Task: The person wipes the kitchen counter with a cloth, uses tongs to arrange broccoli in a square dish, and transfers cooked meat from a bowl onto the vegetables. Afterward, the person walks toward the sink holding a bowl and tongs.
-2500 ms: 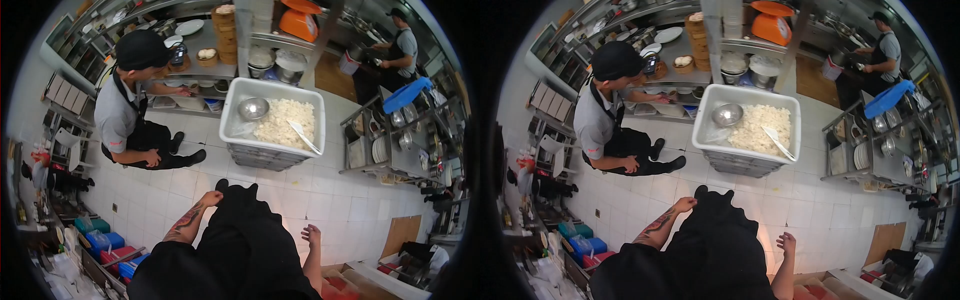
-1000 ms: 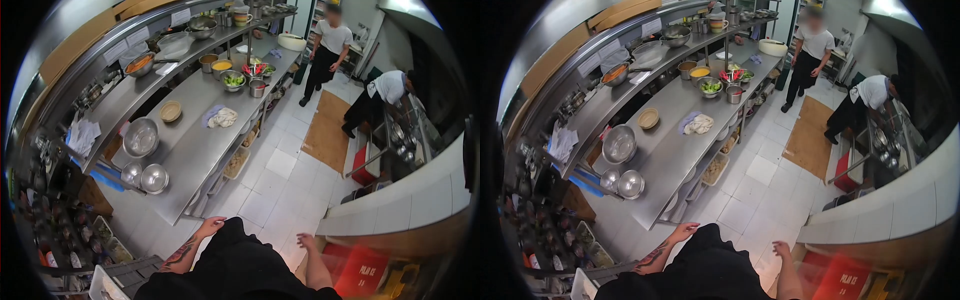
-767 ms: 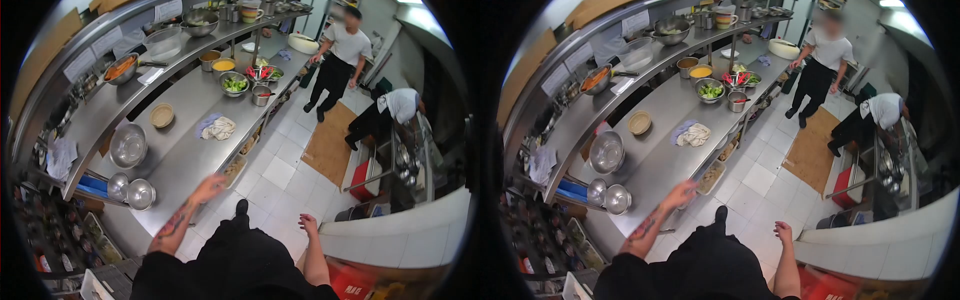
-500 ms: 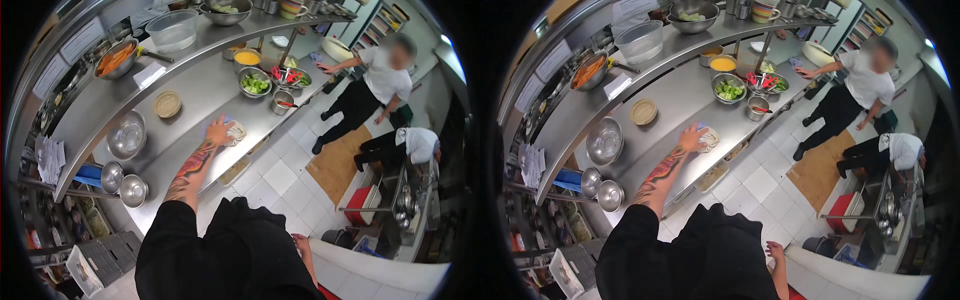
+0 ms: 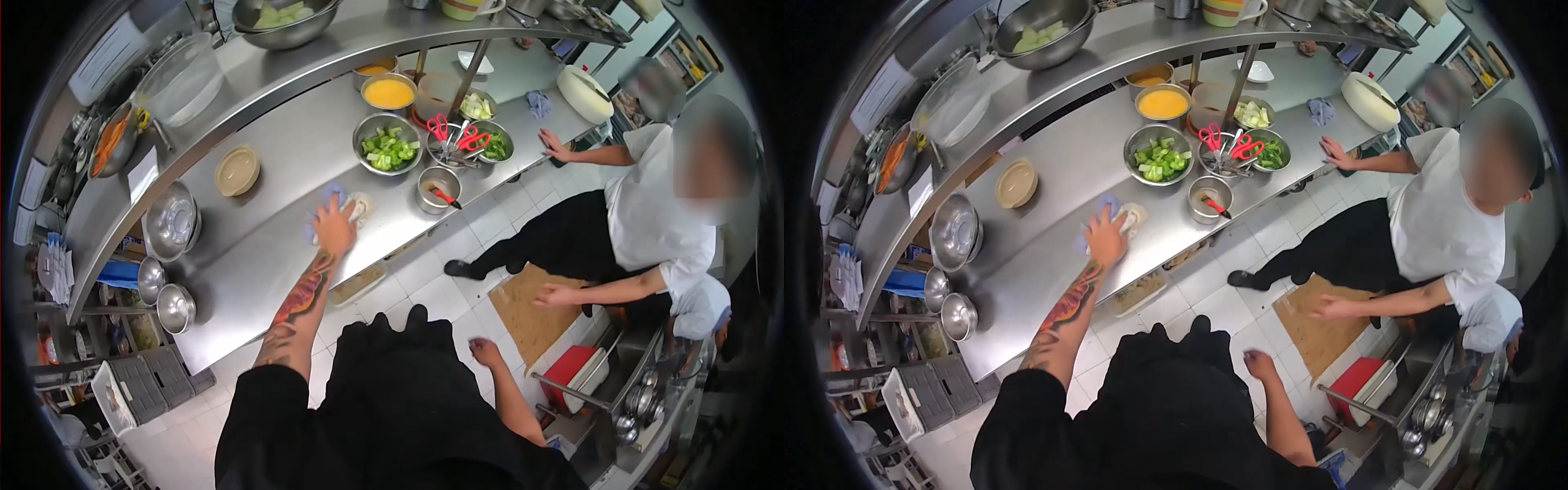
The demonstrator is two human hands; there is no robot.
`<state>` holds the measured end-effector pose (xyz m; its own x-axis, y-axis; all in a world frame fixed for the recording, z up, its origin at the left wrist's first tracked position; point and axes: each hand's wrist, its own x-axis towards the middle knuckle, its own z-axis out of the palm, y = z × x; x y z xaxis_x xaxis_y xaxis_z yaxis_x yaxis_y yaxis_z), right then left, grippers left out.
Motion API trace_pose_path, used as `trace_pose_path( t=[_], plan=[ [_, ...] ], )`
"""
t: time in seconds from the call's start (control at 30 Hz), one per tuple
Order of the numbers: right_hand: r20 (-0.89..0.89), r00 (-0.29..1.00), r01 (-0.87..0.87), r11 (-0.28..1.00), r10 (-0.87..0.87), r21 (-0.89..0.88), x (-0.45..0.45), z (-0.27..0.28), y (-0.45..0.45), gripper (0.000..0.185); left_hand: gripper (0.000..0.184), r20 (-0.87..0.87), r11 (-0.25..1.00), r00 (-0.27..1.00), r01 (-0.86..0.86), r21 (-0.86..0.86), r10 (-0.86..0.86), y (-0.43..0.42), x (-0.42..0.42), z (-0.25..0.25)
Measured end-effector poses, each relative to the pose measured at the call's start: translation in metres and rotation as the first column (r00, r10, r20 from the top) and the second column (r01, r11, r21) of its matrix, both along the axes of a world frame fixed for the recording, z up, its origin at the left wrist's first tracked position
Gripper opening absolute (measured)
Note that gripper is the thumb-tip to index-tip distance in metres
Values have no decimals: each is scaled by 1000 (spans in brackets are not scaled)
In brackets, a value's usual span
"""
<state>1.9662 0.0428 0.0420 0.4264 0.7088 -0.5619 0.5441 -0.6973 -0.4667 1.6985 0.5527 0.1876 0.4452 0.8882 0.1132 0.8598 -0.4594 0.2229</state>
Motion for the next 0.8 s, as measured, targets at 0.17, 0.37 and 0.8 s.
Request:
trace_pose_path(
  t=[0.17, 0.37, 0.8],
  plan=[
    [-171, 923, -283, 909, 345, 305, 33, 104, 203, 29, 57, 24, 970, 987, 161, -181, -159, -29, -4, 5],
    [-282, 807, -295, 768, 519, 568, -3, 215, 302, 23, 53, 65, 935, 933, -355, 5, 354, 8, -146, -60],
    [-100, 895, -376, 857, 434, 352, -53, 106, 185, 14, 54, -20, 848, 848, -529, 20, 529, 22, -268, -45]
  ],
)
